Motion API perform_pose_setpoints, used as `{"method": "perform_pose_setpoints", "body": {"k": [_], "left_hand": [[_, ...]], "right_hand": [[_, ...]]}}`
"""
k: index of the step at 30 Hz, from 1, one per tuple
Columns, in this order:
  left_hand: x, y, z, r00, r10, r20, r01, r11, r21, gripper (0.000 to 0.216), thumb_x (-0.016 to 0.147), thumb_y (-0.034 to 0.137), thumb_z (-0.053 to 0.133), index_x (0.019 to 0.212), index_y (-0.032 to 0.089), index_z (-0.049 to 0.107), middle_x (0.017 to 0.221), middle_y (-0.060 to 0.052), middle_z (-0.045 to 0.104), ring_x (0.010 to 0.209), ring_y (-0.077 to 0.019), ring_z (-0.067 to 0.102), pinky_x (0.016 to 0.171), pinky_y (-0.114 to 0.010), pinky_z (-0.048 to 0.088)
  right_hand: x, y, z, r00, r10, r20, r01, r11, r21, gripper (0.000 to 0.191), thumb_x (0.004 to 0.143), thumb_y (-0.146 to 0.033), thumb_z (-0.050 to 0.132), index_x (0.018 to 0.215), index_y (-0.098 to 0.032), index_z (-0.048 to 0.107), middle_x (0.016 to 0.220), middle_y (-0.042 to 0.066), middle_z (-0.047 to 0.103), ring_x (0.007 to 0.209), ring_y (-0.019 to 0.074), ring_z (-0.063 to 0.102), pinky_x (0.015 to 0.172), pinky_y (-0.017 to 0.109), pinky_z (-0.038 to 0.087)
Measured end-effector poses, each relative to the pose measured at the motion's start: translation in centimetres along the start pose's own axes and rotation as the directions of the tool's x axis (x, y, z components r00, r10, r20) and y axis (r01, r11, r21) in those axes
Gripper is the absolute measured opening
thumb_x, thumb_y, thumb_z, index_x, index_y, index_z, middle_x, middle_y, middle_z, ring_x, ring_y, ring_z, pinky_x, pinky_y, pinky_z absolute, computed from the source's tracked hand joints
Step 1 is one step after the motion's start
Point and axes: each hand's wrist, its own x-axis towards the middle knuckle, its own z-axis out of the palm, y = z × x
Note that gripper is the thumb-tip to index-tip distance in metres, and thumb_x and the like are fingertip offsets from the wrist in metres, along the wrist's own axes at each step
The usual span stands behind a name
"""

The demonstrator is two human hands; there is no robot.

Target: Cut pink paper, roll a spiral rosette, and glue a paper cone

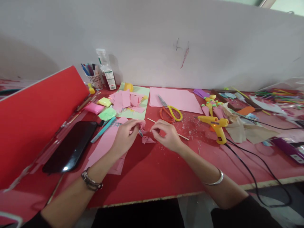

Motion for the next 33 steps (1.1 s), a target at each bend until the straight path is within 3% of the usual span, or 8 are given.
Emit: {"method": "perform_pose_setpoints", "body": {"k": [5, 10, 19, 33], "left_hand": [[-0.14, 0.09, 0.1, 1.0, 0.004, 0.013, -0.004, 0.999, -0.032, 0.022, 0.079, 0.02, 0.038, 0.083, 0.019, 0.06, 0.083, -0.002, 0.063, 0.081, -0.0151, 0.056, 0.068, -0.025, 0.044], [-0.29, 0.16, 0.13, 0.998, 0.043, 0.035, -0.04, 0.996, -0.075, 0.023, 0.079, 0.022, 0.038, 0.085, 0.02, 0.061, 0.086, -0.002, 0.062, 0.085, -0.0151, 0.056, 0.073, -0.025, 0.043], [0.0, 0.01, 0.14, 0.997, -0.071, 0.016, 0.073, 0.991, -0.111, 0.022, 0.078, 0.025, 0.04, 0.083, 0.02, 0.061, 0.087, -0.002, 0.063, 0.081, -0.0158, 0.056, 0.075, -0.027, 0.044], [-0.02, -0.11, 0.16, 0.999, 0.001, 0.049, 0.003, 0.996, -0.092, 0.022, 0.079, 0.024, 0.039, 0.083, 0.02, 0.061, 0.086, -0.003, 0.063, 0.086, -0.0161, 0.056, 0.076, -0.028, 0.043]], "right_hand": [[-0.02, 0.14, 0.02, 1.0, -0.017, -0.006, 0.017, 1.0, -0.019, 0.011, 0.075, -0.014, 0.047, 0.074, -0.018, 0.057, 0.073, 0.002, 0.053, 0.067, 0.0106, 0.051, 0.064, 0.024, 0.043], [-0.12, 0.37, 0.02, 0.997, -0.033, 0.069, 0.032, 0.999, 0.016, 0.012, 0.077, -0.014, 0.047, 0.077, -0.018, 0.058, 0.077, 0.003, 0.053, 0.072, 0.0114, 0.052, 0.067, 0.024, 0.043], [-0.18, 0.93, 0.11, 0.981, -0.09, 0.171, 0.087, 0.996, 0.025, 0.015, 0.081, -0.02, 0.045, 0.08, -0.018, 0.06, 0.077, 0.003, 0.054, 0.071, 0.0112, 0.052, 0.065, 0.024, 0.043], [-0.12, 0.41, 0.12, 0.982, -0.003, 0.187, -0.037, 0.977, 0.211, 0.013, 0.078, -0.021, 0.051, 0.075, -0.018, 0.063, 0.069, 0.0, 0.058, 0.065, 0.0093, 0.053, 0.064, 0.023, 0.044]]}}
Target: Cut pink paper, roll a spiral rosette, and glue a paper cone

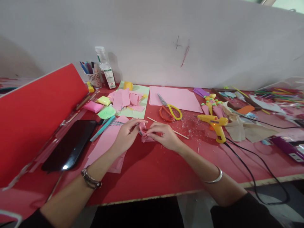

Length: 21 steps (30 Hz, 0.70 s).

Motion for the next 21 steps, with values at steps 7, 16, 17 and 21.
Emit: {"method": "perform_pose_setpoints", "body": {"k": [7, 16, 17, 21], "left_hand": [[-0.05, -0.17, 0.17, 0.996, 0.092, 0.005, -0.092, 0.99, 0.109, 0.022, 0.08, 0.019, 0.038, 0.083, 0.017, 0.06, 0.082, -0.003, 0.061, 0.08, -0.0148, 0.055, 0.07, -0.025, 0.043], [-0.08, 0.14, 0.23, 0.985, 0.168, 0.032, -0.171, 0.97, 0.17, 0.02, 0.081, 0.015, 0.038, 0.08, 0.016, 0.058, 0.078, -0.003, 0.061, 0.072, -0.0136, 0.054, 0.066, -0.025, 0.043], [-0.08, 0.12, 0.22, 0.984, 0.176, 0.038, -0.18, 0.968, 0.174, 0.02, 0.081, 0.014, 0.038, 0.08, 0.016, 0.058, 0.078, -0.003, 0.061, 0.072, -0.0134, 0.054, 0.065, -0.025, 0.043], [-0.15, -0.06, 0.2, 0.977, 0.208, 0.046, -0.213, 0.955, 0.206, 0.02, 0.081, 0.013, 0.038, 0.082, 0.016, 0.058, 0.079, -0.002, 0.062, 0.072, -0.013, 0.055, 0.066, -0.025, 0.044]], "right_hand": [[0.01, -0.02, 0.11, 0.999, 0.014, -0.03, -0.013, 0.999, 0.046, 0.013, 0.077, -0.021, 0.053, 0.071, -0.016, 0.063, 0.066, 0.001, 0.059, 0.061, 0.0088, 0.052, 0.062, 0.022, 0.043], [-0.03, 0.0, 0.19, 0.999, 0.047, 0.022, -0.048, 0.998, 0.048, 0.013, 0.076, -0.022, 0.054, 0.07, -0.016, 0.063, 0.067, 0.001, 0.06, 0.064, 0.0094, 0.053, 0.063, 0.021, 0.042], [-0.03, 0.01, 0.2, 0.999, 0.044, 0.024, -0.045, 0.998, 0.047, 0.013, 0.077, -0.022, 0.053, 0.069, -0.016, 0.063, 0.067, 0.0, 0.06, 0.064, 0.0093, 0.053, 0.064, 0.021, 0.042], [0.0, -0.02, 0.21, 0.998, 0.05, 0.024, -0.05, 0.998, 0.031, 0.014, 0.077, -0.021, 0.053, 0.068, -0.016, 0.062, 0.065, 0.0, 0.059, 0.062, 0.0086, 0.051, 0.062, 0.02, 0.04]]}}
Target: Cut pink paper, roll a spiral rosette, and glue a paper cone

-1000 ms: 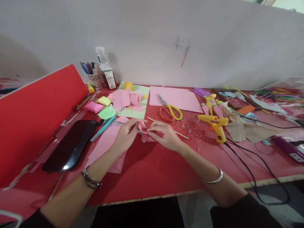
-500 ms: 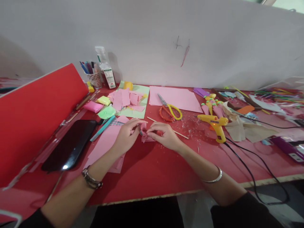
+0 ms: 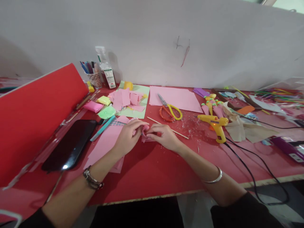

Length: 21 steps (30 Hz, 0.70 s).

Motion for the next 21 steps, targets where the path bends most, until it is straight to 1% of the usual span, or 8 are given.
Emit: {"method": "perform_pose_setpoints", "body": {"k": [4, 7, 9, 12, 15, 21], "left_hand": [[-0.23, -0.24, 0.13, 0.998, 0.062, 0.013, -0.063, 0.993, 0.095, 0.022, 0.08, 0.011, 0.039, 0.09, 0.015, 0.058, 0.087, -0.005, 0.062, 0.079, -0.014, 0.056, 0.07, -0.027, 0.045], [-0.37, -0.37, 0.28, 0.994, 0.111, 0.02, -0.113, 0.982, 0.151, 0.026, 0.079, 0.008, 0.039, 0.095, 0.015, 0.057, 0.09, -0.006, 0.061, 0.083, -0.0144, 0.056, 0.073, -0.027, 0.045], [-0.42, -0.41, 0.36, 0.991, 0.136, 0.012, -0.137, 0.977, 0.162, 0.027, 0.079, 0.008, 0.038, 0.097, 0.015, 0.057, 0.091, -0.006, 0.06, 0.085, -0.0142, 0.055, 0.074, -0.027, 0.045], [-0.41, -0.36, 0.37, 0.988, 0.154, 0.01, -0.154, 0.976, 0.155, 0.027, 0.079, 0.008, 0.038, 0.097, 0.015, 0.057, 0.09, -0.006, 0.06, 0.085, -0.0139, 0.055, 0.074, -0.027, 0.046], [-0.37, -0.26, 0.3, 0.989, 0.149, 0.009, -0.149, 0.98, 0.134, 0.025, 0.08, 0.009, 0.038, 0.096, 0.015, 0.057, 0.087, -0.005, 0.06, 0.082, -0.0137, 0.055, 0.073, -0.027, 0.046], [-0.29, -0.16, 0.25, 0.989, 0.148, 0.002, -0.147, 0.982, 0.12, 0.025, 0.079, 0.009, 0.038, 0.095, 0.016, 0.057, 0.087, -0.005, 0.06, 0.082, -0.0137, 0.055, 0.074, -0.028, 0.046]], "right_hand": [[0.01, -0.15, 0.01, 0.997, 0.062, -0.035, -0.065, 0.994, -0.085, 0.018, 0.077, -0.025, 0.051, 0.065, -0.014, 0.06, 0.058, -0.001, 0.053, 0.055, 0.0082, 0.046, 0.054, 0.02, 0.036], [0.04, -0.19, 0.04, 0.993, 0.106, -0.056, -0.112, 0.986, -0.12, 0.023, 0.076, -0.03, 0.052, 0.063, -0.013, 0.059, 0.057, -0.001, 0.051, 0.054, 0.0084, 0.044, 0.053, 0.02, 0.035], [0.07, -0.17, 0.07, 0.991, 0.114, -0.062, -0.121, 0.985, -0.121, 0.023, 0.075, -0.032, 0.053, 0.063, -0.013, 0.058, 0.057, -0.001, 0.051, 0.054, 0.0083, 0.044, 0.053, 0.02, 0.035], [0.14, -0.11, 0.13, 0.991, 0.102, -0.081, -0.112, 0.986, -0.127, 0.024, 0.076, -0.032, 0.052, 0.062, -0.014, 0.057, 0.056, -0.001, 0.049, 0.053, 0.0079, 0.043, 0.052, 0.02, 0.034], [0.17, -0.01, 0.16, 0.993, 0.064, -0.1, -0.078, 0.987, -0.139, 0.024, 0.078, -0.028, 0.05, 0.061, -0.014, 0.057, 0.054, -0.002, 0.047, 0.052, 0.0074, 0.042, 0.051, 0.019, 0.033], [0.07, 0.08, 0.09, 0.995, 0.003, -0.1, -0.02, 0.984, -0.177, 0.023, 0.079, -0.023, 0.048, 0.06, -0.014, 0.057, 0.053, -0.003, 0.046, 0.051, 0.007, 0.042, 0.051, 0.018, 0.033]]}}
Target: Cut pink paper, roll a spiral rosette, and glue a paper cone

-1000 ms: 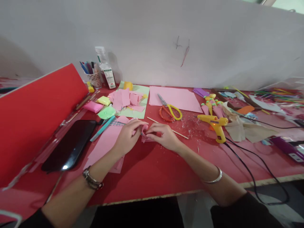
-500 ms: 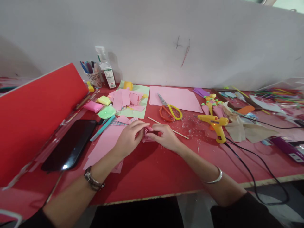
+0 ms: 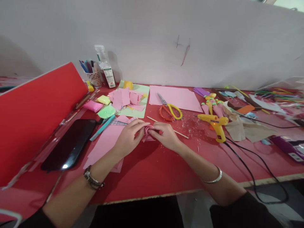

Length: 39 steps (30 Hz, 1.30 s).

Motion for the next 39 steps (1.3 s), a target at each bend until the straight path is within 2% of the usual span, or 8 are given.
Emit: {"method": "perform_pose_setpoints", "body": {"k": [7, 22, 35, 39], "left_hand": [[-0.01, -0.01, 0.05, 1.0, -0.019, -0.015, 0.018, 1.0, -0.008, 0.024, 0.08, 0.009, 0.039, 0.093, 0.015, 0.058, 0.086, -0.005, 0.06, 0.08, -0.0134, 0.055, 0.072, -0.026, 0.046], [-0.17, -0.06, 0.09, 1.0, 0.01, -0.008, -0.01, 1.0, 0.026, 0.027, 0.08, 0.007, 0.039, 0.098, 0.018, 0.056, 0.089, -0.004, 0.057, 0.082, -0.0136, 0.054, 0.072, -0.028, 0.046], [-0.1, 0.11, 0.14, 1.0, 0.009, -0.022, -0.009, 1.0, -0.015, 0.027, 0.079, 0.007, 0.04, 0.097, 0.017, 0.057, 0.088, -0.004, 0.054, 0.083, -0.0133, 0.052, 0.073, -0.028, 0.046], [-0.08, 0.02, 0.18, 0.998, -0.063, -0.028, 0.061, 0.997, -0.052, 0.028, 0.078, 0.005, 0.041, 0.095, 0.019, 0.058, 0.085, -0.003, 0.053, 0.081, -0.0132, 0.052, 0.071, -0.027, 0.046]], "right_hand": [[-0.13, -0.05, -0.09, 0.999, -0.029, 0.026, 0.029, 0.999, 0.027, 0.02, 0.078, -0.028, 0.049, 0.07, -0.013, 0.061, 0.059, 0.0, 0.053, 0.054, 0.0081, 0.046, 0.053, 0.019, 0.036], [-0.1, -0.09, 0.14, 1.0, 0.03, 0.003, -0.03, 0.999, -0.02, 0.031, 0.078, -0.037, 0.047, 0.059, -0.015, 0.055, 0.054, -0.002, 0.047, 0.051, 0.0078, 0.042, 0.05, 0.019, 0.033], [0.03, -0.08, -0.01, 1.0, 0.024, -0.015, -0.024, 1.0, -0.001, 0.025, 0.079, -0.027, 0.048, 0.059, -0.014, 0.057, 0.053, -0.002, 0.048, 0.05, 0.0071, 0.042, 0.05, 0.019, 0.033], [0.01, -0.23, -0.11, 0.999, 0.019, 0.046, -0.02, 1.0, 0.024, 0.017, 0.078, -0.025, 0.05, 0.069, -0.015, 0.061, 0.059, -0.001, 0.054, 0.054, 0.0077, 0.045, 0.053, 0.019, 0.037]]}}
